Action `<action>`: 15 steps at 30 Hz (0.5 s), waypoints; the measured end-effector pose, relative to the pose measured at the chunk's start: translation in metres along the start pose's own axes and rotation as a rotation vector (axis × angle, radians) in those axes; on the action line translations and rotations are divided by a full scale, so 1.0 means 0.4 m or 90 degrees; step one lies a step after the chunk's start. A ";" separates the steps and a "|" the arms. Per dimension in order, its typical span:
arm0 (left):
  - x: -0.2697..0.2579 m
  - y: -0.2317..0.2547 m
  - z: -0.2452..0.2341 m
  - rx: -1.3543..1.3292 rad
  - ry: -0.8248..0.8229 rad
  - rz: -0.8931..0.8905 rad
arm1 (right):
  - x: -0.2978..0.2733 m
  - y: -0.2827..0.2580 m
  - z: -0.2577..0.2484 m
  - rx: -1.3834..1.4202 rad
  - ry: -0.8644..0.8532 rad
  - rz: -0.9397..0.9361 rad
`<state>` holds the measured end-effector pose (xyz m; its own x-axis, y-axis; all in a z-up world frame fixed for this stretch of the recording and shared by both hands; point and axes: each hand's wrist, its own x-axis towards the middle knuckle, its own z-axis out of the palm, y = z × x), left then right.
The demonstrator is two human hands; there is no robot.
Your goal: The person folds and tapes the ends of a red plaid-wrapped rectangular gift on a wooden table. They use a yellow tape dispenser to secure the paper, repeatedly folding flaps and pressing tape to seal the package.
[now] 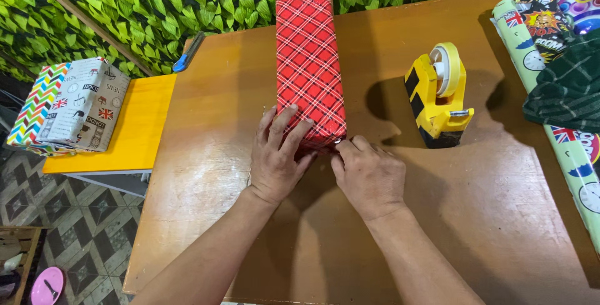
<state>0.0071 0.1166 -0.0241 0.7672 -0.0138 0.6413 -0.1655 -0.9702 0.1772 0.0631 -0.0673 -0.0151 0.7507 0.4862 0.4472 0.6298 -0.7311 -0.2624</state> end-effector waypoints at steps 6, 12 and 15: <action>-0.008 -0.017 0.015 0.005 0.025 0.018 | 0.000 0.000 0.020 0.029 0.031 0.029; -0.014 -0.031 0.031 0.014 0.022 0.024 | 0.003 0.001 0.063 0.042 0.136 0.010; -0.018 -0.042 0.029 0.013 0.005 0.035 | 0.004 0.010 0.068 0.060 0.136 0.021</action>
<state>0.0114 0.1300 -0.0404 0.7520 -0.0649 0.6560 -0.1945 -0.9727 0.1268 0.0723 -0.0566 -0.0389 0.7182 0.3429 0.6055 0.6290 -0.6921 -0.3541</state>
